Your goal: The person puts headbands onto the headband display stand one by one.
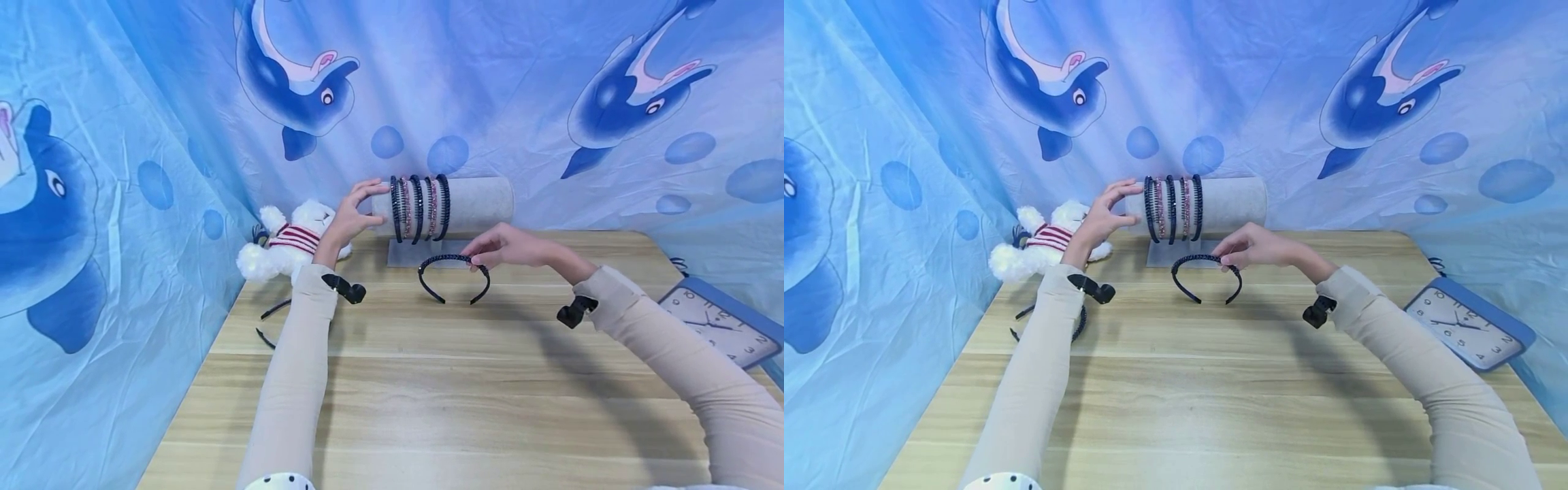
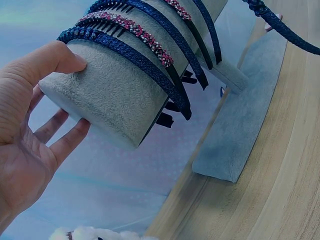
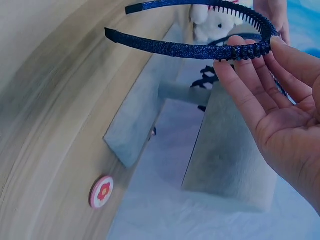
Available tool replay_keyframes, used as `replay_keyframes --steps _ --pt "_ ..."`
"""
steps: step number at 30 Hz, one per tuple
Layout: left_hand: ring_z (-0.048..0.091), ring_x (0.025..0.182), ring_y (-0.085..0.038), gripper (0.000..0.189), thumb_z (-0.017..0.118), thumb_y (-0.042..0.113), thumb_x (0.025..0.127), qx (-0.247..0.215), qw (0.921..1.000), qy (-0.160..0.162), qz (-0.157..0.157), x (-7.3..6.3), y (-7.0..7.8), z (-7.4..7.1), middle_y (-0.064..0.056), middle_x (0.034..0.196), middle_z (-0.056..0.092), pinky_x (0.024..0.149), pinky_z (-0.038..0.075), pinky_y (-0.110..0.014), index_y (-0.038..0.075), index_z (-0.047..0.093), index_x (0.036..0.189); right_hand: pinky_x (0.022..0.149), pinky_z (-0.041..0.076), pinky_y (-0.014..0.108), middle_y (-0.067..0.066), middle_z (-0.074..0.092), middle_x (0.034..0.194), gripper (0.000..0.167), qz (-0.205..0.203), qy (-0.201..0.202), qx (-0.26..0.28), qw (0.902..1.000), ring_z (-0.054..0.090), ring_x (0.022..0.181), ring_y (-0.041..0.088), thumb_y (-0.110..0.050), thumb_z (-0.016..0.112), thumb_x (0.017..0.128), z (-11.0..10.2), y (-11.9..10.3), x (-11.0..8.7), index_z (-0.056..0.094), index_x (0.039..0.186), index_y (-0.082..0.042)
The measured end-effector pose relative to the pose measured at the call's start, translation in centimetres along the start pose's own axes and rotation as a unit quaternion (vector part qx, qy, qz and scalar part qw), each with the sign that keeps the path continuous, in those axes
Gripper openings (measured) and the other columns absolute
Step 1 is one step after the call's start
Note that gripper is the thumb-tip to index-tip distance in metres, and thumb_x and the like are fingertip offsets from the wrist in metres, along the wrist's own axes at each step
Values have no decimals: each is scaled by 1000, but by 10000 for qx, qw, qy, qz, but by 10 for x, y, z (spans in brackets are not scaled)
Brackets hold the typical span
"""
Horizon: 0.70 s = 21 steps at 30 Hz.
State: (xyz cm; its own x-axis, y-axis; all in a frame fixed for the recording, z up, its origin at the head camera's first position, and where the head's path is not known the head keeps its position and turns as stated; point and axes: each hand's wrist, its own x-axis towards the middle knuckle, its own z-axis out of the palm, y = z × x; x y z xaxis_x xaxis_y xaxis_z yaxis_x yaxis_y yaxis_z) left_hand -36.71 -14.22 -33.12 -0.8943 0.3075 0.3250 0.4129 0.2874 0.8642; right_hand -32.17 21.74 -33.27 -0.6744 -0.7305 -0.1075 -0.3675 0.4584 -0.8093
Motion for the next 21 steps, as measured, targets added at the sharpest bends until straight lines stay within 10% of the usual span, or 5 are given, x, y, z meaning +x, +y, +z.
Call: replay_keyframes --steps 6,21 --pt "28 153 -26 59 76 -2 83 -56 9999 75 135 10 -22 0 -4 163 36 127 19 -56 6 60 140 92 61 36 20 76 111 37 326 18 166 9993 73 106 24 -11 60 102 -12 4 -7 60 133 9" --pt "27 153 -30 61 73 -7 81 -211 9997 50 -69 2 -5 1 -11 164 34 127 15 -62 4 58 139 92 61 31 4 76 112 40 1006 546 -21 9934 72 101 8 -10 60 101 -59 -3 -52 56 137 9"
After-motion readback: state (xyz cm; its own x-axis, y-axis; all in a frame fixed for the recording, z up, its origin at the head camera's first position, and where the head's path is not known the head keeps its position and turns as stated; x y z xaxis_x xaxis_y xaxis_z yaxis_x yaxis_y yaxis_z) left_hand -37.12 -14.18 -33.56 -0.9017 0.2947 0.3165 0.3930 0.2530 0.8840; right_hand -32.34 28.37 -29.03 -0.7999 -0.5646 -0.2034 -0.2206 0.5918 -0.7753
